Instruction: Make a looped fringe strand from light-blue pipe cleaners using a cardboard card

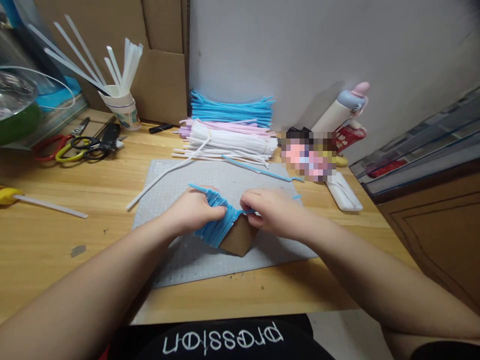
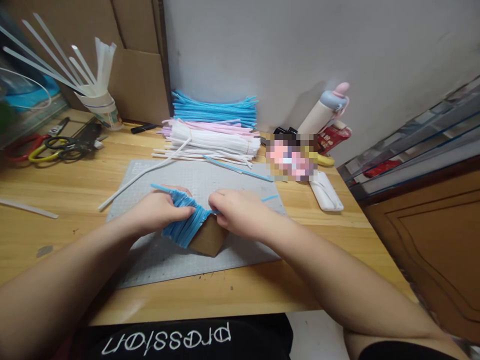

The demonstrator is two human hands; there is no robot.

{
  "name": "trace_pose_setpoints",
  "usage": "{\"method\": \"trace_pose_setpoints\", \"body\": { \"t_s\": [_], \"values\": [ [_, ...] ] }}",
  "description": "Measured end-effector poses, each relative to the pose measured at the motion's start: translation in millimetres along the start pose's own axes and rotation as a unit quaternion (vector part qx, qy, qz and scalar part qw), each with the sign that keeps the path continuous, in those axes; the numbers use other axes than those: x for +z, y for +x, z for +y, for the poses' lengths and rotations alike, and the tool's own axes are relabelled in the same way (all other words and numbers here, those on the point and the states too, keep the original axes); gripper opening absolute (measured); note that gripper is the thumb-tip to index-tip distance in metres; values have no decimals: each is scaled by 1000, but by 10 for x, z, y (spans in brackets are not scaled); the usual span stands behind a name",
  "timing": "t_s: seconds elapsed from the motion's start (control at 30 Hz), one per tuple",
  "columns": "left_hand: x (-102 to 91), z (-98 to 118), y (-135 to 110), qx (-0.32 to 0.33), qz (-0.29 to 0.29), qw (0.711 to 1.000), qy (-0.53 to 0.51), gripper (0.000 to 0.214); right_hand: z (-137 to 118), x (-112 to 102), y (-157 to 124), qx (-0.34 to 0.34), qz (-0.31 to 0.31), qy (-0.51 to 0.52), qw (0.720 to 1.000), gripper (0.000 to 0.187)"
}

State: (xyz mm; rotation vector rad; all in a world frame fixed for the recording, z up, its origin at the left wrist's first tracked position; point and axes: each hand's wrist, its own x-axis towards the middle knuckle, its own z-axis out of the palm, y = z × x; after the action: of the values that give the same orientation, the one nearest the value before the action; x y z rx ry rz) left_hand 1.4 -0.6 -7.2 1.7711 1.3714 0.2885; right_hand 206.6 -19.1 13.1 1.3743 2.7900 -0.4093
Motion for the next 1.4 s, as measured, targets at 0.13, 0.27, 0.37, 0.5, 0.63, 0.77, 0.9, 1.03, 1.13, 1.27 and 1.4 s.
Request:
{"method": "trace_pose_setpoints", "body": {
  "t_s": [0.13,0.27,0.37,0.5,0.63,0.77,0.9,1.03,1.13,1.27,1.4],
  "values": [
    [-3,8,1,-7,9,1000,2,26,2,6,-13,0,12,-4,1000,16],
    [-9,16,-19,5,3,1000,-25,20,89,23,-19,-7,12,52,999,17],
    [-16,25,-33,9,-4,999,-38,20,145,28,-24,5,-13,105,994,17],
    [-30,51,-48,36,-14,998,-46,15,171,-16,-25,49,-67,244,966,17],
    [-36,71,-72,67,-25,996,-51,12,233,-56,-7,115,-162,439,876,21],
    [-38,68,-88,92,-55,993,-53,11,349,5,15,111,-259,541,793,31],
    [-34,57,-92,102,-92,989,-58,11,410,76,28,95,-341,595,722,32],
    [-31,45,-100,106,-113,986,-63,11,422,72,43,70,-400,603,687,35],
    [-31,35,-100,106,-118,985,-63,11,417,51,64,54,-387,569,723,31],
    [-27,27,-91,116,-114,985,-55,11,376,24,99,21,-369,532,762,24],
    [-25,37,-99,112,-123,985,-55,11,328,-19,120,-3,-384,543,747,21]
  ]
}}
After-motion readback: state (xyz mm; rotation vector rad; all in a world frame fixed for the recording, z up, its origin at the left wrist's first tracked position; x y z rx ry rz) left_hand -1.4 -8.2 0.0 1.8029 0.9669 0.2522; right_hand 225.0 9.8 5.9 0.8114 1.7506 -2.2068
